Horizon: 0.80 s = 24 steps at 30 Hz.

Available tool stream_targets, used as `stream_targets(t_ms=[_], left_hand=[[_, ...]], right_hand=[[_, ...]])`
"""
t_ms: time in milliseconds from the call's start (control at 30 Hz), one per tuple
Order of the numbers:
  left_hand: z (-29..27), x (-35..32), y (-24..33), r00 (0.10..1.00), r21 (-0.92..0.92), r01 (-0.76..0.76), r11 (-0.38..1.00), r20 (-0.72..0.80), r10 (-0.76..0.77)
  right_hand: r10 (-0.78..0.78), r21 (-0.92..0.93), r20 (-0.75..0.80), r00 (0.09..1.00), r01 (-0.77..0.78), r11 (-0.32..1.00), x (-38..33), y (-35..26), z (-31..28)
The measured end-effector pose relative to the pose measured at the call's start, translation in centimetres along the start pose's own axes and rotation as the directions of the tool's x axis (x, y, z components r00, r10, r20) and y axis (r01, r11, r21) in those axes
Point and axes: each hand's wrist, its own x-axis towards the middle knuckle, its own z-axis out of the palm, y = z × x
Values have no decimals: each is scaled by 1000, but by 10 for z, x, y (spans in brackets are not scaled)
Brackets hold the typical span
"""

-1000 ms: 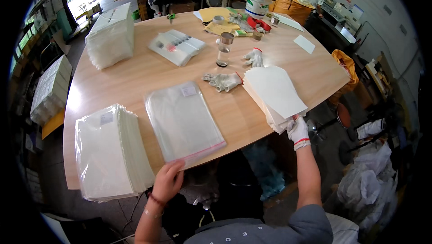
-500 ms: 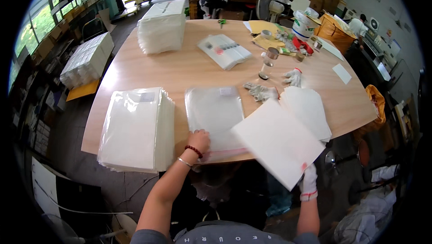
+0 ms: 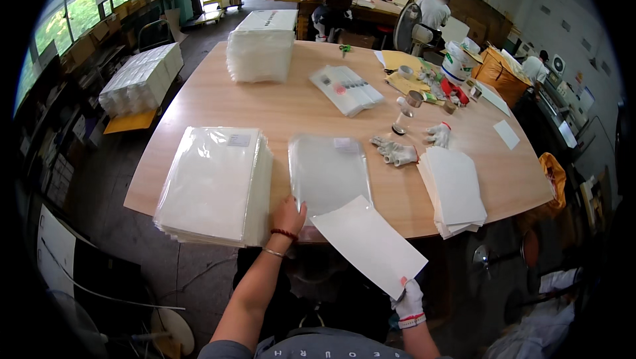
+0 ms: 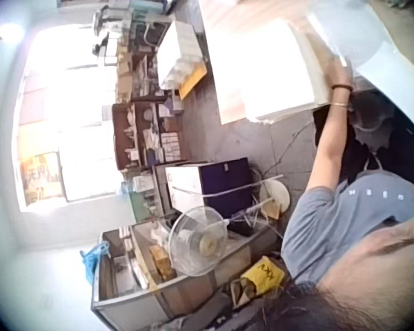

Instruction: The person repeatedly picks up white paper sheets from a stack, places them into clear plastic bags, and sets the filled bags aside on the table. The process is continuous and repetitive throughout the clip.

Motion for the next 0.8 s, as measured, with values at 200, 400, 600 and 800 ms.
stream_targets(t_ms=[200, 400, 600, 800], left_hand=[[10, -14, 1, 869, -553, 342, 760, 494, -31], [114, -67, 15, 978, -871, 182, 455, 209, 8], [187, -143, -14, 776, -792, 597, 127, 611, 160], [241, -195, -61, 933, -764, 253, 593, 356, 60]], right_hand=[[-38, 25, -88, 995, 41, 999, -23, 5, 41], [136, 101, -23, 990, -133, 986, -35, 15, 36], [198, -55, -18, 980, -198, 979, -31, 24, 53], [308, 186, 144, 940, -332, 925, 70, 68, 79]])
